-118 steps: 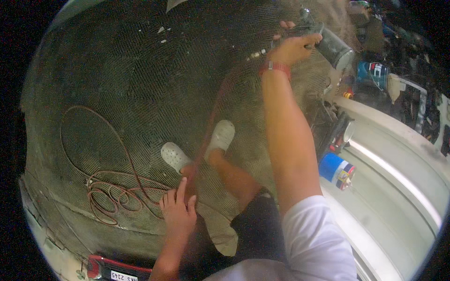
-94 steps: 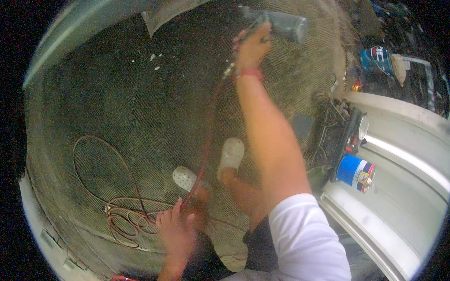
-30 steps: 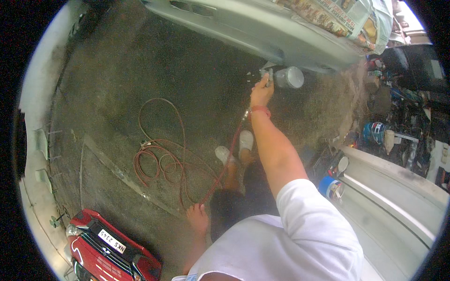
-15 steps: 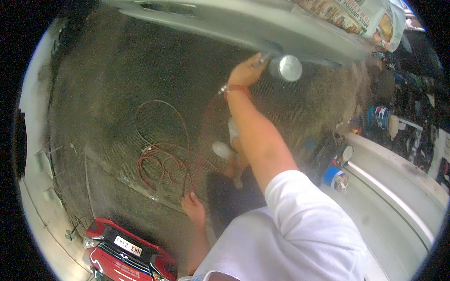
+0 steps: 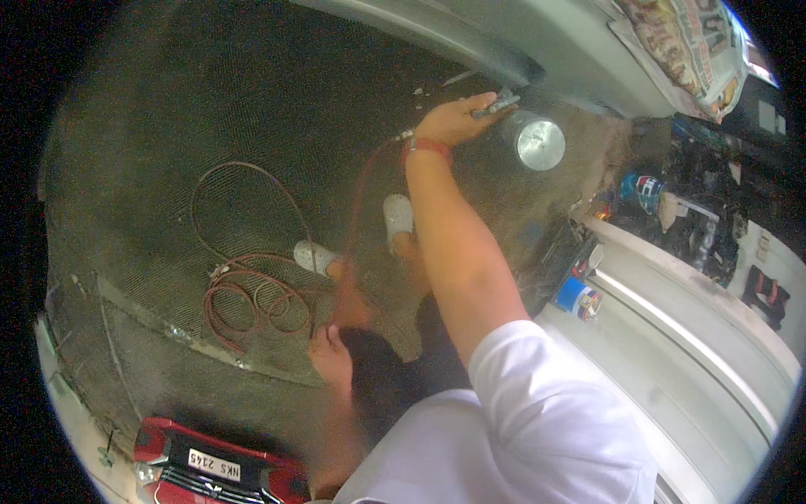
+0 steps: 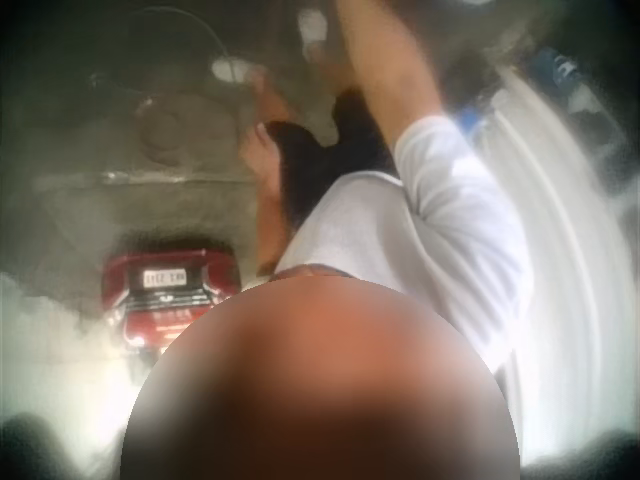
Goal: The person uses a spray gun to apply paint to a car bumper that is masked with newspaper. They move around the bumper, spraying different sections in steady passes while holding the spray gun in one hand and occasionally adjusting position with the other.
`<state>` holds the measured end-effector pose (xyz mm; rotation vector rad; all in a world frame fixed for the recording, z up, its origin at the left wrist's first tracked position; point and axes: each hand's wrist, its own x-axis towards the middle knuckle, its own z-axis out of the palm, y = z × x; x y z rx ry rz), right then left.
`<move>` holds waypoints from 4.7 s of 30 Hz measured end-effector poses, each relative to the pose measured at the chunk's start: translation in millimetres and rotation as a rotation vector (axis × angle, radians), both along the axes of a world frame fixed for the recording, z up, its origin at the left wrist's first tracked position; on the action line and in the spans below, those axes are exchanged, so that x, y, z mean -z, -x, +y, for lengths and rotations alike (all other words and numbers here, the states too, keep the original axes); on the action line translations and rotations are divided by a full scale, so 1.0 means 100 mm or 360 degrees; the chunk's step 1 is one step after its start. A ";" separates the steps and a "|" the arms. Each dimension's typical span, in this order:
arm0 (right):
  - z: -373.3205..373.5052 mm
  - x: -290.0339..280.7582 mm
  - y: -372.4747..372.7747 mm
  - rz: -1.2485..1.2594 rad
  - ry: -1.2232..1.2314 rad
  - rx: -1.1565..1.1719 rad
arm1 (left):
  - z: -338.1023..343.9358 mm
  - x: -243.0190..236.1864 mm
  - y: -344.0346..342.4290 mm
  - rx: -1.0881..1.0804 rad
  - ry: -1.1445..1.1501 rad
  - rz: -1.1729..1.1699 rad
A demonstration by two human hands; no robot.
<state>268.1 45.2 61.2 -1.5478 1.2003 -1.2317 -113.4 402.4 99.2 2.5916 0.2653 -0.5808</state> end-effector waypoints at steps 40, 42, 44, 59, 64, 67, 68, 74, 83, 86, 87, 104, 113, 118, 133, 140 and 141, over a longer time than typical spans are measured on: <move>3.54 -0.05 -2.07 0.0248 0.0002 -0.1523 | 2.38 -0.40 -1.94 -0.0039 -0.0260 0.0113; 3.62 0.00 -2.78 0.0249 0.0642 -0.1562 | 2.29 -0.32 -2.48 0.0074 -0.0228 -0.0190; 3.69 0.05 -3.33 0.0318 0.0939 -0.1631 | 2.12 -0.34 -3.05 0.0052 -0.0112 -0.0165; 4.20 0.37 -4.54 0.0816 0.0905 -0.1748 | 2.39 -0.12 -4.50 -0.0181 0.0040 0.0046; 4.75 0.20 -4.79 0.0578 0.0637 -0.1763 | 2.86 -0.24 -4.39 -0.0523 -0.0143 -0.0058; 5.08 0.01 -4.93 0.0271 0.0467 -0.1372 | 3.20 -0.32 -4.18 -0.0945 -0.0184 -0.0107; 5.20 -0.08 -4.99 0.0172 0.0082 -0.1295 | 3.29 -0.39 -4.15 -0.1136 -0.0160 -0.0089; 5.87 -0.47 -5.51 -0.0141 -0.0597 -0.0953 | 3.69 -0.77 -4.26 -0.1321 -0.0070 -0.0135; 6.30 -1.18 -6.14 -0.0214 -0.0835 -0.1200 | 4.13 -0.89 -5.02 -0.1200 0.0094 -0.0080; 6.39 -0.99 -5.97 -0.0046 -0.0593 -0.0898 | 4.46 -0.78 -4.94 -0.1114 0.0085 -0.0004; 6.35 -1.01 -5.91 -0.0011 -0.0520 -0.0735 | 4.62 -0.68 -4.92 -0.1059 0.0092 -0.0019; 7.03 -2.21 -6.93 -0.0190 -0.0733 -0.0608 | 7.35 -1.24 -6.64 -0.0472 0.0132 0.0078; 7.09 -2.47 -6.84 -0.0132 -0.0692 0.0022 | 8.02 -1.63 -7.88 -0.0319 -0.0065 -0.0044; 7.07 -2.31 -7.57 0.0146 -0.0581 -0.0101 | 8.49 -1.67 -8.58 -0.0200 -0.0151 -0.0171; 7.25 -2.71 -8.33 -0.0287 -0.0743 0.0051 | 9.16 -1.62 -10.88 0.0352 -0.0122 -0.0069; 7.25 -2.77 -7.58 -0.0072 -0.0488 0.0574 | 9.40 -1.60 -12.37 0.0939 0.0103 -0.0125; 7.25 -2.82 -7.53 -0.0070 -0.0457 0.0631 | 9.38 -1.63 -12.56 0.1039 0.0134 -0.0173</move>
